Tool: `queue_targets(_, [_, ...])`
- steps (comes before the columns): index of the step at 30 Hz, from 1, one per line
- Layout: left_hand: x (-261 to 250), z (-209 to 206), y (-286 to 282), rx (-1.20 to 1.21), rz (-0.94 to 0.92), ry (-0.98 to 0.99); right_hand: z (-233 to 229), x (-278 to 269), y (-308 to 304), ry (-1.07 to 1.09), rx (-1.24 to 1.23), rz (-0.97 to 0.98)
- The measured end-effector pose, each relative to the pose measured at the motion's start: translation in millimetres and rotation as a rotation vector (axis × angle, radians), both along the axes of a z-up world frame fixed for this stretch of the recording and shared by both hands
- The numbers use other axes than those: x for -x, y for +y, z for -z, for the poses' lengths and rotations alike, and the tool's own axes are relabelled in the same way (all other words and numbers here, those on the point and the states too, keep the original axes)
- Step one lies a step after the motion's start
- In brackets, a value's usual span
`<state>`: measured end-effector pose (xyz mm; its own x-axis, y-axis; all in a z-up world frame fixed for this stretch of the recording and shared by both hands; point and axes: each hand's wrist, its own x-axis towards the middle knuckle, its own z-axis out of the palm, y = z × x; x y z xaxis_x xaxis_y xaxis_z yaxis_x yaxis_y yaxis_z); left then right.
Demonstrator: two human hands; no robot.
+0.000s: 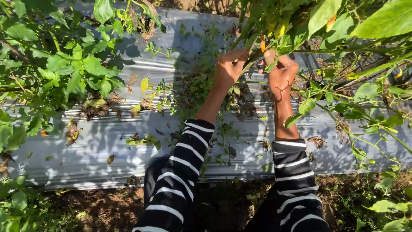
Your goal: The person uses a sickle to loosen soil and remove weeds from a garden bed. They pull weeds by hand and clear vegetation around plants, including near a plastic-covered row.
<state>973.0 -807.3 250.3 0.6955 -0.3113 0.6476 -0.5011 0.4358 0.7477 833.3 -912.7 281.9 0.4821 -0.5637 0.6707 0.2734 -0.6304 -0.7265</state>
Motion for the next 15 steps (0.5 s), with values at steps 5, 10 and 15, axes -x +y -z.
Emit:
queue_targets(5, [-18, 10, -29, -0.034, 0.117, -0.021, 24, -23, -96, 0.008, -0.015, 0.003])
queue_targets(10, [-68, 34, -67, -0.057, 0.227, -0.143, 23, -35, -100, 0.02, 0.049, 0.054])
queue_targets(15, [-66, 17, -64, -0.051, 0.291, -0.19, 27, -51, -108, 0.054, 0.107, 0.116])
